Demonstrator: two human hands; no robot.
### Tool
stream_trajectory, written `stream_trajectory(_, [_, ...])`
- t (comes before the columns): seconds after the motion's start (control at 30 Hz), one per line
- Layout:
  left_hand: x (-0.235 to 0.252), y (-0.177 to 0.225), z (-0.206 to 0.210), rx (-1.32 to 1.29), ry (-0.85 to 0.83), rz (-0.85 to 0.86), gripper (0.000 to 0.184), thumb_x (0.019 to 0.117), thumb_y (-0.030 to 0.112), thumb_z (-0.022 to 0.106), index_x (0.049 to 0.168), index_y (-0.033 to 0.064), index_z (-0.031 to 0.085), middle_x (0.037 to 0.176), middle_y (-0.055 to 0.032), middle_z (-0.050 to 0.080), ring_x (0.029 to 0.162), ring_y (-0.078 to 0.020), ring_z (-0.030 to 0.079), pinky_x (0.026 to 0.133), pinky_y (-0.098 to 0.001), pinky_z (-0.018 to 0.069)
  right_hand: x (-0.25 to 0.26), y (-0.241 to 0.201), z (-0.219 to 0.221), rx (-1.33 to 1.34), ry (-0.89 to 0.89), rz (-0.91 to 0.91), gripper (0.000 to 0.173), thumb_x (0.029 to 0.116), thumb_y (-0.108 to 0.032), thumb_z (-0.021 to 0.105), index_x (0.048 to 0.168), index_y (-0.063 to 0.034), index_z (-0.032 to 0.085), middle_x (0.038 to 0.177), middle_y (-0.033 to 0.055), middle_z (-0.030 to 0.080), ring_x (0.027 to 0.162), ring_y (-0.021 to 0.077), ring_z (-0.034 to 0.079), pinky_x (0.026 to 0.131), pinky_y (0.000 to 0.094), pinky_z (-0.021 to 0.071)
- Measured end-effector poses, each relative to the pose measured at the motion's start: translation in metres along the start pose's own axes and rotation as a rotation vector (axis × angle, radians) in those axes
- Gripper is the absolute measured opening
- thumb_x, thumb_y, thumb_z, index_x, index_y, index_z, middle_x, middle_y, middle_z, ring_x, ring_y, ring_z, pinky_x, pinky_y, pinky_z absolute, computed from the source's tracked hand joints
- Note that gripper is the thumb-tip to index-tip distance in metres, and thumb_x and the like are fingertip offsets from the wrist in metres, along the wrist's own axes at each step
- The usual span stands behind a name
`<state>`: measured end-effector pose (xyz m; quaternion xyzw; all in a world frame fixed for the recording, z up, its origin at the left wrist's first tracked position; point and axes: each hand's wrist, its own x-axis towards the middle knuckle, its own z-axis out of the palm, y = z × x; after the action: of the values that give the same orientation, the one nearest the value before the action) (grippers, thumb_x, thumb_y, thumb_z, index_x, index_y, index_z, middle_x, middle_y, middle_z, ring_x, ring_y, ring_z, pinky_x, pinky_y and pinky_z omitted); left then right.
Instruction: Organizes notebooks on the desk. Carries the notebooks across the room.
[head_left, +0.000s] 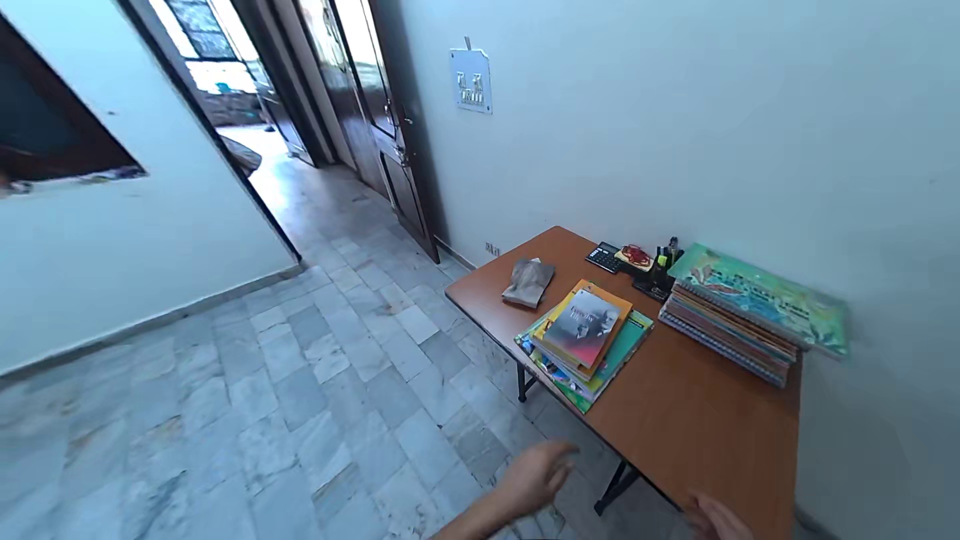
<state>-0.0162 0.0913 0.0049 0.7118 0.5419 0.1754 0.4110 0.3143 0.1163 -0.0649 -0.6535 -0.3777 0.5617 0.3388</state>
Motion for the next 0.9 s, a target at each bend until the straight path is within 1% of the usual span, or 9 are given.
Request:
stream_trajectory(0.07, [0.036,-0.008,-0.032,-0.147,0.169,-0.092,0.041,0.1088,0.014,0.041,0.144,-0.0044,0.051,0.146,-0.0241,0.054,0.137,-0.0349,0.052,0.116,-0.0475,0.0387,0.039,-0.053,0.022,0.011,-0.086,0.008,0.038,0.1102,-0.016,0.038,0.136,0.0077,0.054,0.123,0.0218,0.065,0.099,0.0212,0.067,0.086,0.035,0.054])
stream_trajectory(0.13, [0.068,-0.015,-0.061,-0.264,0.304,-0.156,0.043,0.1098,0.015,0.038,0.145,-0.0063,0.049,0.147,-0.0254,0.053,0.137,-0.0337,0.052,0.116,-0.0449,0.0387,0.069,-0.1,0.049,0.008,-0.125,0.028,0.036,0.1108,-0.016,0.04,0.134,0.0066,0.056,0.122,0.0203,0.066,0.096,0.0194,0.067,0.083,0.0323,0.0536])
stream_trajectory(0.23, [0.115,-0.035,-0.1,-0.344,0.365,-0.272,0.045,0.1115,0.017,0.035,0.147,-0.0078,0.045,0.15,-0.0279,0.048,0.14,-0.0355,0.047,0.118,-0.0459,0.0337,0.104,-0.138,0.092,0.044,-0.178,0.071,0.037,0.1106,-0.015,0.042,0.138,0.0062,0.052,0.128,0.022,0.062,0.1,0.0208,0.065,0.085,0.032,0.0522])
stream_trajectory(0.33, [0.165,-0.063,-0.128,-0.394,0.319,-0.382,0.048,0.1122,0.022,0.037,0.15,-0.0078,0.041,0.151,-0.0297,0.045,0.141,-0.038,0.045,0.118,-0.0488,0.0323,0.132,-0.147,0.133,0.07,-0.148,0.145,0.042,0.1102,-0.018,0.044,0.145,0.0055,0.046,0.139,0.0261,0.053,0.11,0.0276,0.061,0.091,0.0373,0.05])
stream_trajectory(0.4, [0.2,-0.08,-0.143,-0.393,0.242,-0.407,0.051,0.1125,0.025,0.036,0.151,-0.0076,0.039,0.151,-0.0306,0.044,0.142,-0.0392,0.044,0.118,-0.0505,0.032,0.149,-0.147,0.153,0.074,-0.114,0.165,0.047,0.1095,-0.02,0.047,0.148,0.0067,0.041,0.146,0.0296,0.047,0.123,0.0354,0.056,0.1,0.0444,0.0465])
stream_trajectory(0.5, [0.248,-0.099,-0.165,-0.402,0.114,-0.42,0.054,0.1129,0.031,0.034,0.151,-0.0078,0.038,0.153,-0.031,0.041,0.144,-0.0398,0.041,0.119,-0.0525,0.0302,0.174,-0.144,0.178,0.073,-0.033,0.169,0.051,0.1084,-0.024,0.05,0.147,0.0094,0.041,0.147,0.0326,0.046,0.133,0.0417,0.049,0.107,0.0519,0.0419])
stream_trajectory(0.7, [0.304,-0.109,-0.17,-0.435,-0.069,-0.511,0.061,0.1119,0.043,0.031,0.142,-0.0072,0.051,0.144,-0.0323,0.05,0.136,-0.042,0.048,0.113,-0.0574,0.0362,0.191,-0.158,0.199,0.14,0.14,0.332,0.051,0.1072,-0.031,0.053,0.14,0.0081,0.049,0.133,0.03,0.056,0.12,0.0367,0.056,0.1,0.0515,0.0457])
stream_trajectory(0.83, [0.312,-0.109,-0.17,-0.439,-0.067,-0.538,0.061,0.1111,0.044,0.035,0.134,-0.0087,0.056,0.14,-0.0345,0.05,0.132,-0.0432,0.049,0.109,-0.058,0.0378,0.197,-0.16,0.199,0.141,0.164,0.385,0.054,0.1061,-0.036,0.054,0.138,0.008,0.051,0.131,0.0293,0.057,0.117,0.0362,0.057,0.098,0.0512,0.0466])
stream_trajectory(0.9, [0.311,-0.11,-0.17,-0.451,-0.074,-0.542,0.06,0.111,0.043,0.035,0.134,-0.0074,0.057,0.143,-0.035,0.046,0.134,-0.0441,0.046,0.109,-0.0589,0.0371,0.201,-0.163,0.196,0.125,0.164,0.435,0.056,0.1051,-0.04,0.055,0.136,0.0071,0.054,0.129,0.0277,0.059,0.114,0.0351,0.059,0.096,0.0503,0.0477])
